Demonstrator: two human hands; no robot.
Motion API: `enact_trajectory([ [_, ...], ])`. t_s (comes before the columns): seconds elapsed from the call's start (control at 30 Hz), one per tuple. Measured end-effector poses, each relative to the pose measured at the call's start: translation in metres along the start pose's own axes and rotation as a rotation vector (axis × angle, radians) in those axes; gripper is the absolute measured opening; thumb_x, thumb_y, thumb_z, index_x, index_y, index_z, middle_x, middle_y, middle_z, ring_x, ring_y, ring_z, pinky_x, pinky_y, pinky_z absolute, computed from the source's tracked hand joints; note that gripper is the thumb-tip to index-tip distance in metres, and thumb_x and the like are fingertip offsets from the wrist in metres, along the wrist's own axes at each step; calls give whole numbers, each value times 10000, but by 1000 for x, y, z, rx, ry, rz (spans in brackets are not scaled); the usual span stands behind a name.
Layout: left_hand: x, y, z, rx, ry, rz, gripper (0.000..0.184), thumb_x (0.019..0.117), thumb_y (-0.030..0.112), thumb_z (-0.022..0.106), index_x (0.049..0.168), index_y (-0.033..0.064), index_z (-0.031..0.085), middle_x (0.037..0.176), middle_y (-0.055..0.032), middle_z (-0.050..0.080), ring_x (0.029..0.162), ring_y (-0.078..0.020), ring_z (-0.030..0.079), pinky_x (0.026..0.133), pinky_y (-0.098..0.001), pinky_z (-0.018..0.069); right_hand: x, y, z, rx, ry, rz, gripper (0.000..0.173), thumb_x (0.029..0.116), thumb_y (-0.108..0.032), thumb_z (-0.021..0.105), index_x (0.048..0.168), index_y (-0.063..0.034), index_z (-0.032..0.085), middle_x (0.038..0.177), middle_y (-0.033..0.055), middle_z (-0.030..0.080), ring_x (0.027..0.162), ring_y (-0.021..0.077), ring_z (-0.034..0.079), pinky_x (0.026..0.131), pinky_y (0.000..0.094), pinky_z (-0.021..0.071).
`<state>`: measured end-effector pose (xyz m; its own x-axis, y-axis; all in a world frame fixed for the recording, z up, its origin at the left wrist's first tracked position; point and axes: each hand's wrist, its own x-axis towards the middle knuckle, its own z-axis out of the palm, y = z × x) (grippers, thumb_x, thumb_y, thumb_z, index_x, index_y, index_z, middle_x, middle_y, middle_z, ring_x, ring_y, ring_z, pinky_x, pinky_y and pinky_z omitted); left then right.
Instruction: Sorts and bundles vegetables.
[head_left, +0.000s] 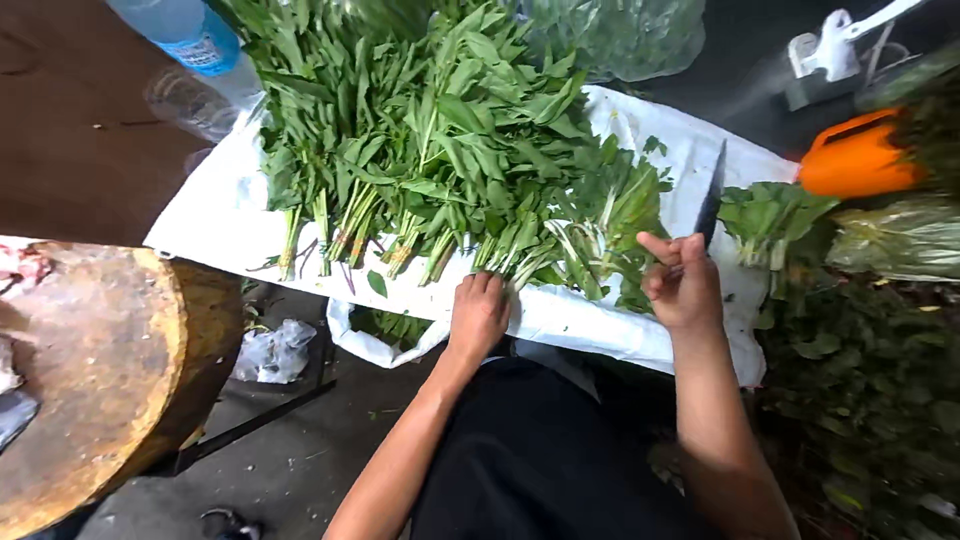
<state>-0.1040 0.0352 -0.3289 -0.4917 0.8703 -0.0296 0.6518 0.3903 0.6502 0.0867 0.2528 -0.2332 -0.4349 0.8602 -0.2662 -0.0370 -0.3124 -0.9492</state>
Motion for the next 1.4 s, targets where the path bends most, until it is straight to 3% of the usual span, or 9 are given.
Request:
enact_trajectory([
  [0.1, 9, 13, 15, 83, -20, -87, 476, 943, 297, 668, 1322, 11, 634, 1307, -242, 631, 1204, -440, 599, 974, -603, 491, -1, -9, -32, -21, 83, 130, 557, 1093, -371, 73, 1343, -133, 510, 1278, 70, 710, 713, 200, 736, 466, 307, 563],
  [0.2, 19, 22, 30, 178, 18, -165, 631, 906, 345, 701, 1417, 6, 549, 1310, -306, 589, 1188, -498, 577, 935, -640, 478, 0, -2, -74, -210, 77, 171, 610, 1047, -271, 341, 1624, -198, 157, 1605, 112, 377, 1220, 320, 638, 785, 501, 623],
  [0.33, 29, 30, 41, 208, -5, -231, 647, 888, 323, 727, 1390, -41, 544, 1190, -303, 631, 1127, -493, 603, 926, -638, 471, 7, 34, -105, -959, 32, 195, 877, 913, -270, 733, 1607, -12, 262, 1629, 252, 301, 1490, 338, 359, 1195, 484, 364],
  [0.57, 24, 61, 61, 177, 3, -83, 283, 937, 197, 645, 1139, 4, 690, 1071, -225, 673, 1037, -424, 644, 879, -571, 522, 9, 84, -104, -1238, -2, 124, 378, 927, -94, 661, 1299, -26, 669, 1332, 199, 619, 1258, 315, 586, 1087, 458, 477],
  [0.73, 9, 86, 97, 168, 150, 13, 271, 899, 229, 689, 1110, 62, 725, 1100, -208, 691, 1048, -428, 649, 873, -583, 515, 20, 70, -114, -1003, 29, 128, 680, 931, -231, 680, 1518, 1, 425, 1488, 253, 496, 1363, 324, 519, 1127, 483, 443],
  [0.87, 11, 75, 89, 172, 223, -190, 301, 854, 259, 760, 1101, 88, 740, 1441, -271, 532, 1378, -512, 432, 1085, -699, 360, 39, 84, -95, -1141, -4, 77, 985, 815, -287, 847, 1581, 9, 304, 1505, 313, 428, 1358, 452, 483, 1092, 594, 448],
  [1.03, 18, 83, 98, 242, 115, -148, 227, 940, 206, 634, 1057, 22, 699, 1004, -182, 721, 1079, -426, 655, 1020, -668, 417, 65, 65, -95, -875, 66, 17, 661, 913, 5, 663, 1528, 1, 421, 1473, 241, 522, 1352, 321, 533, 1131, 476, 444],
  [1.2, 35, 128, 152, 133, 131, 2, 195, 943, 170, 628, 1041, 17, 697, 1016, -178, 720, 1024, -375, 688, 979, -578, 497, 86, 60, -57, -926, -34, 65, 1018, 914, -381, 729, 1643, -58, 97, 1572, 256, 397, 1387, 409, 479, 1098, 603, 431],
  [1.4, 29, 136, 136, 71, 64, -27, 375, 949, 394, 660, 1109, 58, 711, 1168, -162, 708, 1154, -382, 644, 1037, -611, 444, 102, 63, -52, -967, 9, 113, 688, 874, -235, 809, 1450, -1, 515, 1308, 246, 639, 1217, 375, 616, 1010, 579, 487],
])
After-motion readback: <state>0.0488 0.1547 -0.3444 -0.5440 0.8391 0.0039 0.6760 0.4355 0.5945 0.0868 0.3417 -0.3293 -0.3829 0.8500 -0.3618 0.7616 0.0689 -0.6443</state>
